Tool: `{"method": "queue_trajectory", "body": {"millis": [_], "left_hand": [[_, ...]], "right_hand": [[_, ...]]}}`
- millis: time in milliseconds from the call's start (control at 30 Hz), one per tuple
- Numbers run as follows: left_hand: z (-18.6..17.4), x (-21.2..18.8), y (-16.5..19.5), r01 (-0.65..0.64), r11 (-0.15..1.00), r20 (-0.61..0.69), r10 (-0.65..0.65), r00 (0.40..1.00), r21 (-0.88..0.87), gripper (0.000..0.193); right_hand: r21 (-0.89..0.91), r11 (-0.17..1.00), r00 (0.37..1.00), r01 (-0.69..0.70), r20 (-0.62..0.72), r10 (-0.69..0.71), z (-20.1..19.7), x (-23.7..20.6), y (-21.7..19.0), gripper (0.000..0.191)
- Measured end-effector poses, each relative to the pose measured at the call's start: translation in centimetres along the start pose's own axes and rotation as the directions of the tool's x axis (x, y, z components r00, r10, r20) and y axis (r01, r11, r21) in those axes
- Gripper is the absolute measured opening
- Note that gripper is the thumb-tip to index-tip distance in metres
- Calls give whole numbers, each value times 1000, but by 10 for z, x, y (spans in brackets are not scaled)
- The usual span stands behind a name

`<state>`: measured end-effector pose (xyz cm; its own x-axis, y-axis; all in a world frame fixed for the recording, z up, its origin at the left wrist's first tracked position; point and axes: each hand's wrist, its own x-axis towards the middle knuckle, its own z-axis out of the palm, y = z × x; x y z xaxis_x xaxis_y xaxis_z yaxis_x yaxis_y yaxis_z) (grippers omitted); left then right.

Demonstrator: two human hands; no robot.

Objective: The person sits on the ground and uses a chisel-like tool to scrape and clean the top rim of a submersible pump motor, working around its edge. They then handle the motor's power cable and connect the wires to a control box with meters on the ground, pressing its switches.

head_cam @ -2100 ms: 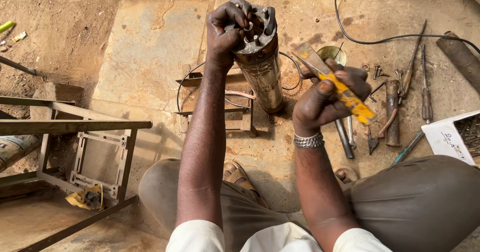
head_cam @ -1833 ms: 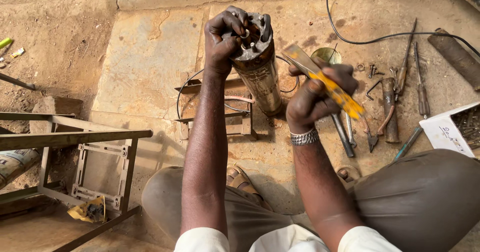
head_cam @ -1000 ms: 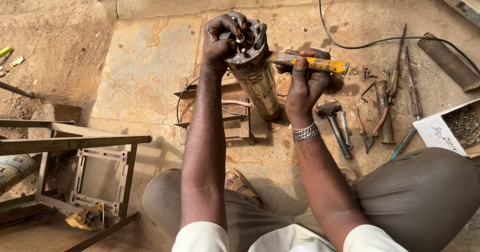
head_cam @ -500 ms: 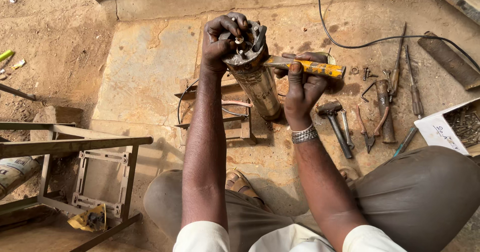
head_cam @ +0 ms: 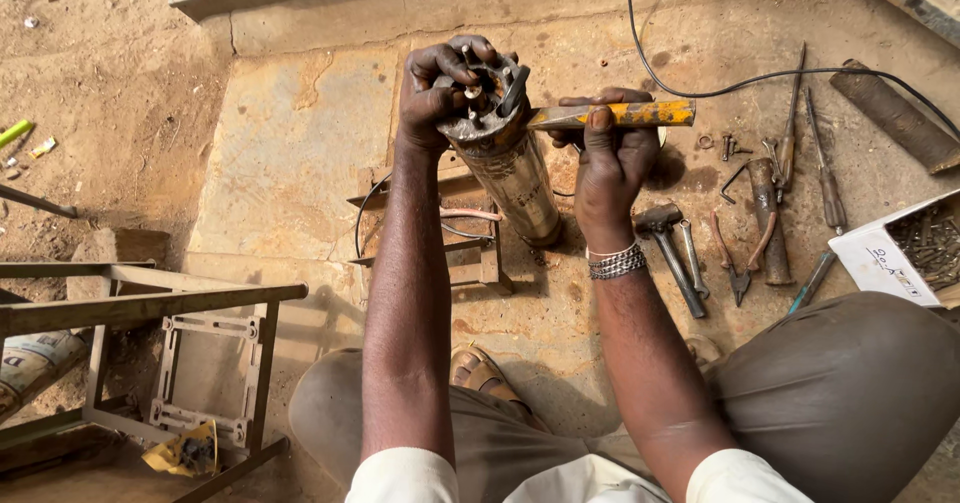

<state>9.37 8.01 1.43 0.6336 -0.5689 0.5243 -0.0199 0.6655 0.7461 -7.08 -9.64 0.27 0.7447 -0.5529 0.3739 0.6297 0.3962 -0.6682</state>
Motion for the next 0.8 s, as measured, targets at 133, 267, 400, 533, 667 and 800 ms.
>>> {"method": "queue_trajectory", "body": {"millis": [133,267,400,533,667,800], "left_hand": [[-3,-3,4,-4,999,33,5,999,-34,21],[-4,-3,9,12,999,21,-12,1000,-43,22],[-10,-2,15,35,998,42,-33,999,-54,20],[-19,0,16,50,994,66,-44,997,-93,19],[-28,1,14,56,993,77,-48,996,-103,20],[-33,2,13,67,989,69,-58,996,-134,21]], "right_hand": [[106,979,982,176,-83,-167,6,-1,6,24],[-24,987,988,156,6,-156,9,-2,10,23],[182,947,951,266,-213,-226,9,0,14,24],[48,999,1000,21,13,-22,8,3,21,26],[102,993,999,51,-11,-50,9,7,28,25],[121,993,999,-6,44,0,11,11,31,23]]}}
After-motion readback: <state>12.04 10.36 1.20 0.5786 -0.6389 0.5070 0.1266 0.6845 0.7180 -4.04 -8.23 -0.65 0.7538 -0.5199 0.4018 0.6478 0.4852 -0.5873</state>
